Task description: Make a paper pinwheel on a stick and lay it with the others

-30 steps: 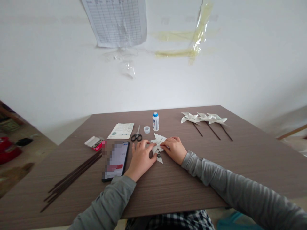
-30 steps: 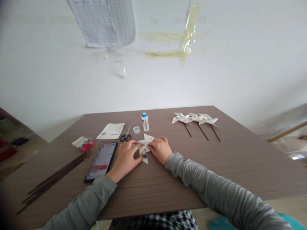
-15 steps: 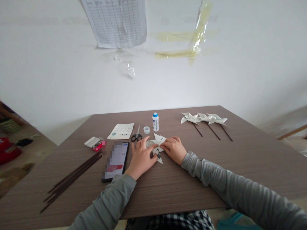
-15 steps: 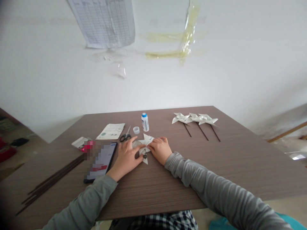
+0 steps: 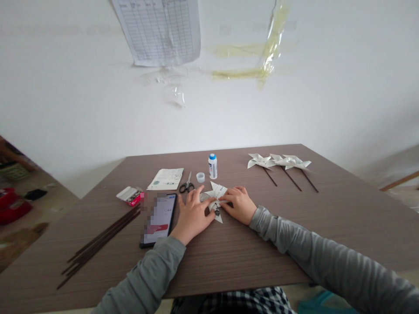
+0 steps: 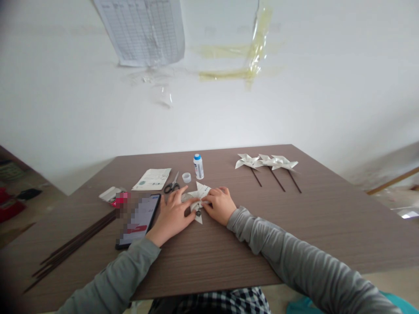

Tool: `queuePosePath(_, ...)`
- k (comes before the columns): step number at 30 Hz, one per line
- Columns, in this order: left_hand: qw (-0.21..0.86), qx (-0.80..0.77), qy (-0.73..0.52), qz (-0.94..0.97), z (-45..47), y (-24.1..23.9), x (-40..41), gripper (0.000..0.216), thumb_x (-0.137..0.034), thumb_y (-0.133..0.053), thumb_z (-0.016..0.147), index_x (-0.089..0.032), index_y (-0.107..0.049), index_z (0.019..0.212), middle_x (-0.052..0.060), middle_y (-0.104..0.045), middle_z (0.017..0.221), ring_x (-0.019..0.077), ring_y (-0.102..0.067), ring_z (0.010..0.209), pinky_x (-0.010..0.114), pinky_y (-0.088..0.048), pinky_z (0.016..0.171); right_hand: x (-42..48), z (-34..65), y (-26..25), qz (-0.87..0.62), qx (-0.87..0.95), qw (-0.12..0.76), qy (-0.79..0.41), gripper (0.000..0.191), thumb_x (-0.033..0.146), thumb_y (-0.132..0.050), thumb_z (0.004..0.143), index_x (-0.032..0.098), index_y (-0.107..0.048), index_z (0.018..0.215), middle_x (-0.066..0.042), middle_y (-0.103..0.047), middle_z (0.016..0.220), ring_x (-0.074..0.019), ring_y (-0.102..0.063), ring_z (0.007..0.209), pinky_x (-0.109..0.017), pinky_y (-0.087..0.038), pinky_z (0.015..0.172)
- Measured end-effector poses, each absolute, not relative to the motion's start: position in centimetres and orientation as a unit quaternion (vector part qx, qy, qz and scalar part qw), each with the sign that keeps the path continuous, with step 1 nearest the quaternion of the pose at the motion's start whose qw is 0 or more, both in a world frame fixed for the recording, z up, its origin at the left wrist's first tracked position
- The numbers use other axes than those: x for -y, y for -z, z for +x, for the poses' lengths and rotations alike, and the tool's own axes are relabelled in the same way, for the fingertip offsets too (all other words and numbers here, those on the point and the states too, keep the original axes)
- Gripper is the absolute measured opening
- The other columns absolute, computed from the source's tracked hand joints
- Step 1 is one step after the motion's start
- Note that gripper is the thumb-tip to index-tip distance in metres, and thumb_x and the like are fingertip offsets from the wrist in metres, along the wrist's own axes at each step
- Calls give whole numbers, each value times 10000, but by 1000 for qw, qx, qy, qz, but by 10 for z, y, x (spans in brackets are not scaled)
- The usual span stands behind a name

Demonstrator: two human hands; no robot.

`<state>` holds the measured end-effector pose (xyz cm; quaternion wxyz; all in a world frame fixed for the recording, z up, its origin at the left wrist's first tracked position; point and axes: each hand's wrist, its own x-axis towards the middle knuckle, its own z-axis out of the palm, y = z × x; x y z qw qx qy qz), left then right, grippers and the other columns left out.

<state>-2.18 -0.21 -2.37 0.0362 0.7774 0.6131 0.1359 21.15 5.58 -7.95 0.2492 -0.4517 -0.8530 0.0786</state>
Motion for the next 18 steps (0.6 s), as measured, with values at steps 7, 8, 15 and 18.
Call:
queuePosePath(7, 55, -628, -126, 766, -21, 24, 3, 468, -289, -936, 1113, -439, -984, 1553, 132, -602, 2035, 533, -537, 1891, 985, -312, 1543, -56, 214, 81, -447, 857, 246, -70, 175, 266, -913, 1190, 305, -1028, 1316, -117, -953, 1275, -348, -879, 1283, -643, -563, 1374)
queuePosePath(8, 57, -628, -133, 765, -21, 24, 3, 485, -286, -942, 1105, -428, -977, 1567, 140, -591, 2041, 537, -535, 1890, 982, -317, 1542, -56, 214, 81, -446, 858, 246, -69, 177, 260, -909, 1194, 307, -1027, 1317, -113, -952, 1274, -343, -878, 1279, -638, -565, 1370)
queuePosePath(15, 64, -621, -155, 766, -22, 25, 1, 550, -249, -968, 1071, -391, -956, 1602, 161, -577, 2044, 561, -549, 1879, 972, -327, 1546, -57, 213, 81, -444, 857, 253, -68, 164, 260, -895, 1198, 298, -1026, 1290, -112, -952, 1247, -342, -876, 1261, -624, -577, 1334)
queuePosePath(18, 64, -620, -153, 767, -21, 24, 2, 554, -231, -966, 1077, -386, -955, 1609, 168, -576, 2047, 557, -545, 1887, 974, -316, 1548, -56, 212, 81, -446, 857, 248, -65, 166, 272, -892, 1204, 294, -1027, 1298, -117, -948, 1244, -344, -876, 1261, -615, -582, 1329)
